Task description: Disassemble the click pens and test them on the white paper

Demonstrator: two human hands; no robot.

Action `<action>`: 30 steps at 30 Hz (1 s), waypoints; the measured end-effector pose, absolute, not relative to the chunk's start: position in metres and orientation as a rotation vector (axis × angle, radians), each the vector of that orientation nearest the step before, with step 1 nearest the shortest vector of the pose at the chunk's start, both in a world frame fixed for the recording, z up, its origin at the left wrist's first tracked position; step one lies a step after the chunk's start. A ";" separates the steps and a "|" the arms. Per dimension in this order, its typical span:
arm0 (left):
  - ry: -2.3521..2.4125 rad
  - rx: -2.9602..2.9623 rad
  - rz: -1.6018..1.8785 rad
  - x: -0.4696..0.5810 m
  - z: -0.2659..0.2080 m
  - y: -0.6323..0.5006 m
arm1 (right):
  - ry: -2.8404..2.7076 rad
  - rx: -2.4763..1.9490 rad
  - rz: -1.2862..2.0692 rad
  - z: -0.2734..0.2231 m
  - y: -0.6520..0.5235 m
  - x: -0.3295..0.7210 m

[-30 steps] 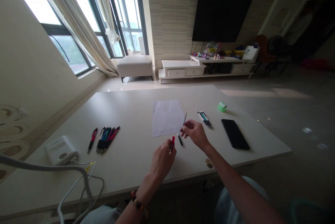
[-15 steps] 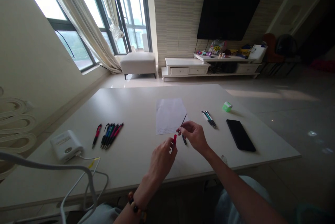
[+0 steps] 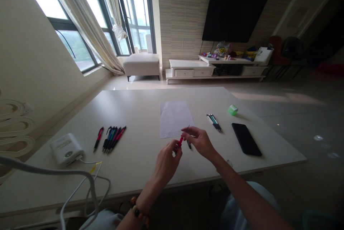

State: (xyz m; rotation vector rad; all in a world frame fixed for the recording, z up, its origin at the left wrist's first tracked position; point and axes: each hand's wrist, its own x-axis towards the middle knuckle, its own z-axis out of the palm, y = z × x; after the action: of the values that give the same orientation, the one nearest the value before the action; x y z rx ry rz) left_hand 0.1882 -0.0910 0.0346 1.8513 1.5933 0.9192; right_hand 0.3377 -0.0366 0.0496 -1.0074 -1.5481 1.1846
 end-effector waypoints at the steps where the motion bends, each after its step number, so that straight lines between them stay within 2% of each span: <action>1: 1.558 1.823 0.943 0.188 0.034 -0.091 | -1.539 -1.007 1.180 0.050 -0.037 0.338; 6: 1.346 1.584 1.003 0.194 0.029 -0.089 | -1.598 -1.013 1.182 0.047 -0.039 0.336; 12: 1.322 1.408 1.135 0.200 0.021 -0.086 | -1.755 -1.036 1.269 0.042 -0.026 0.348; 17: 1.283 1.318 1.252 0.194 0.025 -0.086 | -2.002 -1.565 0.807 0.018 -0.002 0.373; 19: 1.265 1.300 1.288 0.193 0.026 -0.087 | -2.123 -1.645 0.705 0.007 0.002 0.374; 30: 1.274 1.243 1.317 0.188 0.015 -0.085 | -2.104 -1.593 0.721 -0.009 0.006 0.359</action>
State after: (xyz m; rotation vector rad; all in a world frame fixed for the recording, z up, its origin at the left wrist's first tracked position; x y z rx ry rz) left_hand 0.1878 -0.0852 0.0146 1.2427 1.2743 1.3169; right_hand 0.3585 0.0065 -0.0095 -1.5931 -2.1038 0.7210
